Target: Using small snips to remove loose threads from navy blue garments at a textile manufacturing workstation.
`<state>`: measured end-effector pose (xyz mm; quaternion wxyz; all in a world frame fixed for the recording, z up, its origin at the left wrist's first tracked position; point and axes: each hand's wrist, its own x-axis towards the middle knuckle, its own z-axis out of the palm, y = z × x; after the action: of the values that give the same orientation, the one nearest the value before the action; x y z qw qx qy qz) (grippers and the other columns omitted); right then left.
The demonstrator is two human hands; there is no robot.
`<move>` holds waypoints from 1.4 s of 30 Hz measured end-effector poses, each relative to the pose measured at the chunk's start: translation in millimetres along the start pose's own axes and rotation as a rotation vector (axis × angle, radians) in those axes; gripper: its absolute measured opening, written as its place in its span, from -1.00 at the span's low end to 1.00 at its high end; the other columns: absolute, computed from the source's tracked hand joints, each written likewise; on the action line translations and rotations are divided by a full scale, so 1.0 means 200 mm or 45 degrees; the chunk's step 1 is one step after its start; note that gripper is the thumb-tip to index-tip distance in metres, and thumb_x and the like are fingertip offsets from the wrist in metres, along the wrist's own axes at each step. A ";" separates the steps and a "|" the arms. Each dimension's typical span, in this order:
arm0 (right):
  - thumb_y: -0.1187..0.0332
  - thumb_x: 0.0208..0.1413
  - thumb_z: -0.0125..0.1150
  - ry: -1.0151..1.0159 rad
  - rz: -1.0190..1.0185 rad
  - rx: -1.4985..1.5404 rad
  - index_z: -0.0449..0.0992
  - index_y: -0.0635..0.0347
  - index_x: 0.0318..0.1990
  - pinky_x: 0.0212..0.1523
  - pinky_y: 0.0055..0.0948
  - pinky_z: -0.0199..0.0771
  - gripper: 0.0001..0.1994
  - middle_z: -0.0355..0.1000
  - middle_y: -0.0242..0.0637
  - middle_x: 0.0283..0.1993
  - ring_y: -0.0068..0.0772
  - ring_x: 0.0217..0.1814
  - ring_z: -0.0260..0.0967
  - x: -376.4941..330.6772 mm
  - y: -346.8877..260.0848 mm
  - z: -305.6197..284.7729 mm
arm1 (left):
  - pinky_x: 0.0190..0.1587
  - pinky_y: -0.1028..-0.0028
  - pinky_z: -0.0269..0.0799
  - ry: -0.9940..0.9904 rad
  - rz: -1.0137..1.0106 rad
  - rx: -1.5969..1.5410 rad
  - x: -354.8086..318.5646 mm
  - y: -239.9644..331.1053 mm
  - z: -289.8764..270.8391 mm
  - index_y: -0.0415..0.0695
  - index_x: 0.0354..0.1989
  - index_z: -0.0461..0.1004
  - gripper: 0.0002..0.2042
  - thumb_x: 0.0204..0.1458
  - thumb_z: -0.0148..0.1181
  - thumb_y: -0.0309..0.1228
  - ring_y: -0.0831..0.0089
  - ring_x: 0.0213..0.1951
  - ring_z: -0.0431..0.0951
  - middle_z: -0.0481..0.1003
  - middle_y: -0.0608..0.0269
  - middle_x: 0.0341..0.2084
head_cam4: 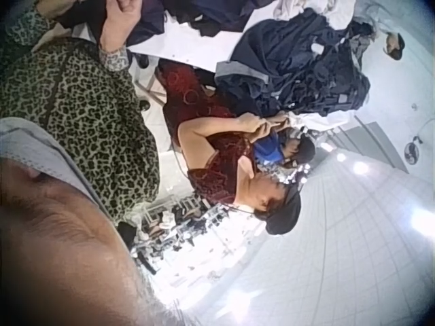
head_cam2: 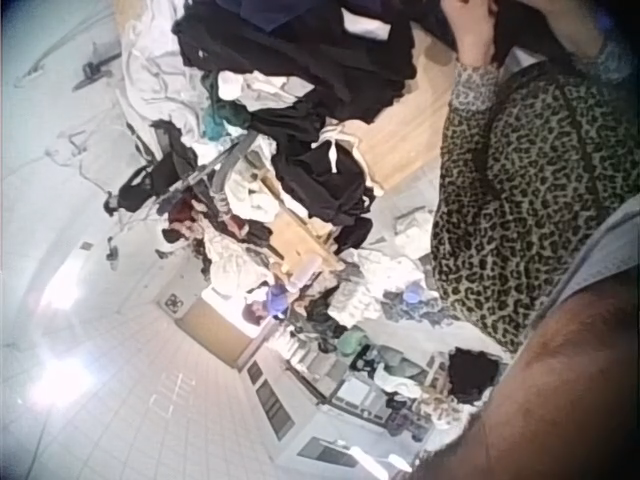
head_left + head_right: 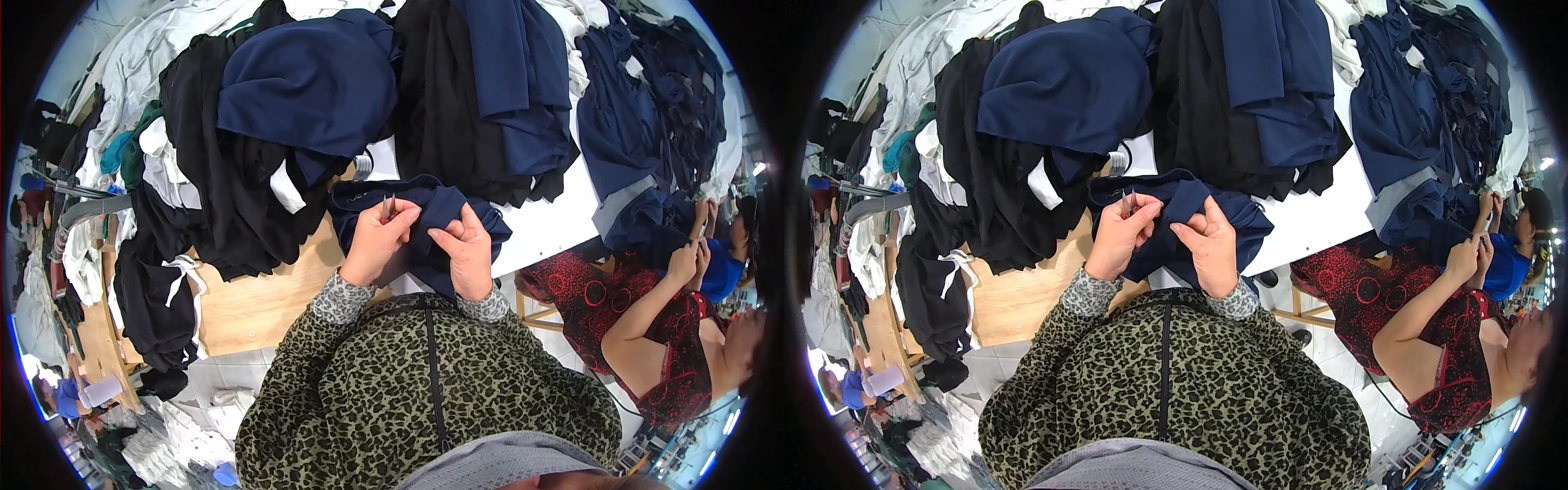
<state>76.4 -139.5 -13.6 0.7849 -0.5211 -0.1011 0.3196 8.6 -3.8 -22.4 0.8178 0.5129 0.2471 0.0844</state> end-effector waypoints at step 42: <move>0.69 0.01 0.05 -0.148 0.188 0.184 0.05 0.44 0.22 -0.22 -0.77 0.29 -0.43 0.35 -0.48 -0.41 -0.77 -0.36 0.24 0.01 0.01 -0.07 | -0.57 0.75 0.14 -0.123 -0.022 0.097 -0.02 0.03 -0.03 -0.17 -0.36 0.46 -0.89 0.05 0.16 -0.40 0.78 -0.58 0.27 0.32 0.48 -0.61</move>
<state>83.8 -148.1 -21.1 0.7875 -0.4499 -0.0848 0.4126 3.8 2.0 -17.3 0.8093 0.5450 0.2149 0.0430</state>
